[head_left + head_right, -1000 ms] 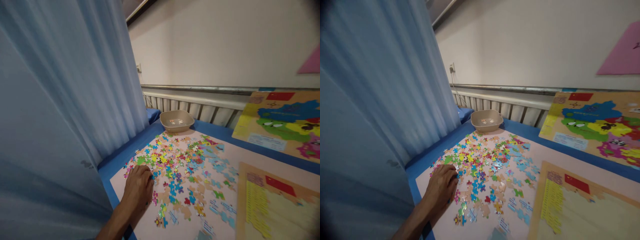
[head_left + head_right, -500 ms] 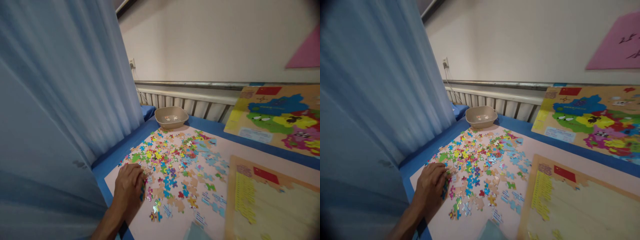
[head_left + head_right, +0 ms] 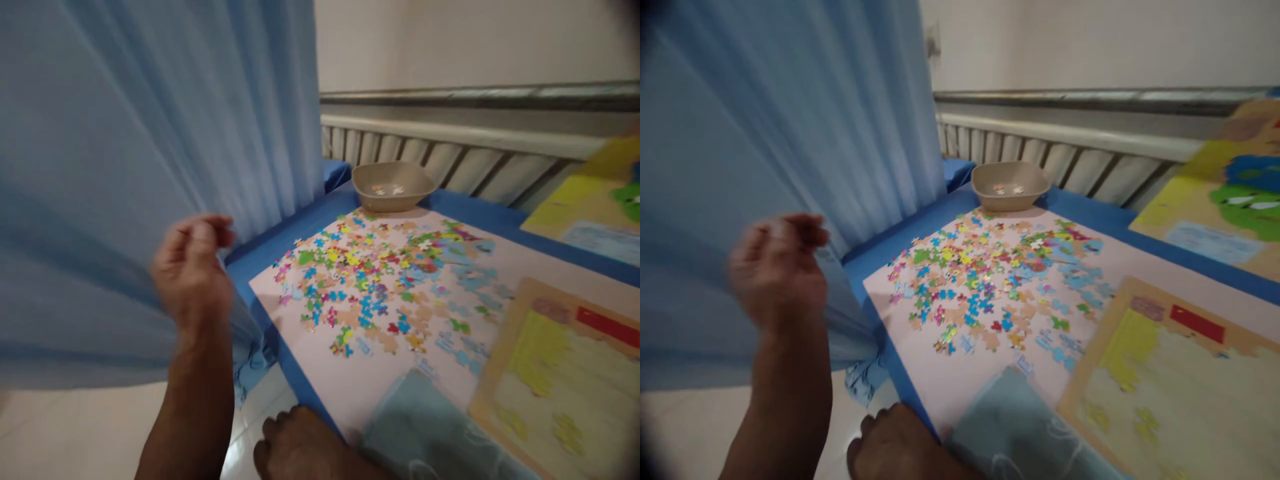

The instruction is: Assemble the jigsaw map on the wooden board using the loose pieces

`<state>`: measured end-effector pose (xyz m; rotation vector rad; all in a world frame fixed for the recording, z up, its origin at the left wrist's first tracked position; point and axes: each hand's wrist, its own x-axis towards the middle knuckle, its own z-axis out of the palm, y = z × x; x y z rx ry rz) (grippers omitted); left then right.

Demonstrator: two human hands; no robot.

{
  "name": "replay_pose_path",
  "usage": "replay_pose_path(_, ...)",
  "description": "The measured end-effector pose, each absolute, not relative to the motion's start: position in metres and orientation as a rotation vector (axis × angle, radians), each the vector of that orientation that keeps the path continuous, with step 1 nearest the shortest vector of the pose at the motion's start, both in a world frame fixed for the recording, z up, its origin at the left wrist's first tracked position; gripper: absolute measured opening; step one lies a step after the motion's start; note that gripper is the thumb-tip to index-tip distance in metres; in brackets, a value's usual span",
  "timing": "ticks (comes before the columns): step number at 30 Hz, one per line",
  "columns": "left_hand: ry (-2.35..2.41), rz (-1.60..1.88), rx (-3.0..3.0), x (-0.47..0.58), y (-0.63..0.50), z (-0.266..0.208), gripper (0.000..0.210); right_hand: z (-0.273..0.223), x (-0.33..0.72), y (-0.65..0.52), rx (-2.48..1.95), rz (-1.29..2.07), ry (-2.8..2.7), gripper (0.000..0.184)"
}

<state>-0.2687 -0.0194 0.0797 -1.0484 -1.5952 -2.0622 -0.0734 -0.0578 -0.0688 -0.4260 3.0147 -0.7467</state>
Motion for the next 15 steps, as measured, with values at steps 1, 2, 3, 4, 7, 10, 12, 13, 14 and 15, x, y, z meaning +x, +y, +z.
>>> replay_pose_path(1,-1.412,-2.076,-1.0,-0.269,-0.03,0.095,0.017,-0.068,-0.074,-0.058,-0.402,-0.758,3.002,0.024)
replay_pose_path(2,-1.296,-2.039,-0.977,-0.268,-0.041,0.107,0.02,-0.065,-0.074,-0.056,-0.331,-0.821,3.036,0.024)
replay_pose_path(3,-1.236,-1.984,-0.944,-0.267,-0.053,0.116,0.028,-0.059,-0.073,-0.051,-0.288,-0.968,3.102,0.015)
replay_pose_path(4,-1.245,-1.964,-0.921,-0.265,-0.064,0.123,0.034,-0.051,-0.072,-0.045,-0.193,-1.168,3.196,0.013)
replay_pose_path(7,-1.282,-1.984,-0.932,-0.264,-0.097,0.126,0.04,-0.027,-0.07,-0.024,0.335,-1.753,3.291,0.021)
replay_pose_path(10,-1.213,-2.202,-0.932,-0.277,-0.125,0.112,0.034,-0.018,-0.073,-0.015,0.499,-1.826,3.321,0.021)
replay_pose_path(12,-1.285,-2.356,-0.894,-0.293,-0.143,0.095,0.03,-0.021,-0.076,-0.014,0.602,-1.755,3.291,0.024)
replay_pose_path(13,-1.392,-2.373,-0.895,-0.302,-0.153,0.082,0.028,-0.024,-0.078,-0.014,0.644,-1.693,3.271,0.027)
replay_pose_path(14,-1.546,-2.34,-0.928,-0.312,-0.164,0.068,0.027,-0.026,-0.08,-0.015,0.659,-1.615,3.256,0.028)
replay_pose_path(15,-1.8,-2.274,-0.977,-0.322,-0.175,0.051,0.027,-0.028,-0.082,-0.015,0.653,-1.53,3.25,0.03)
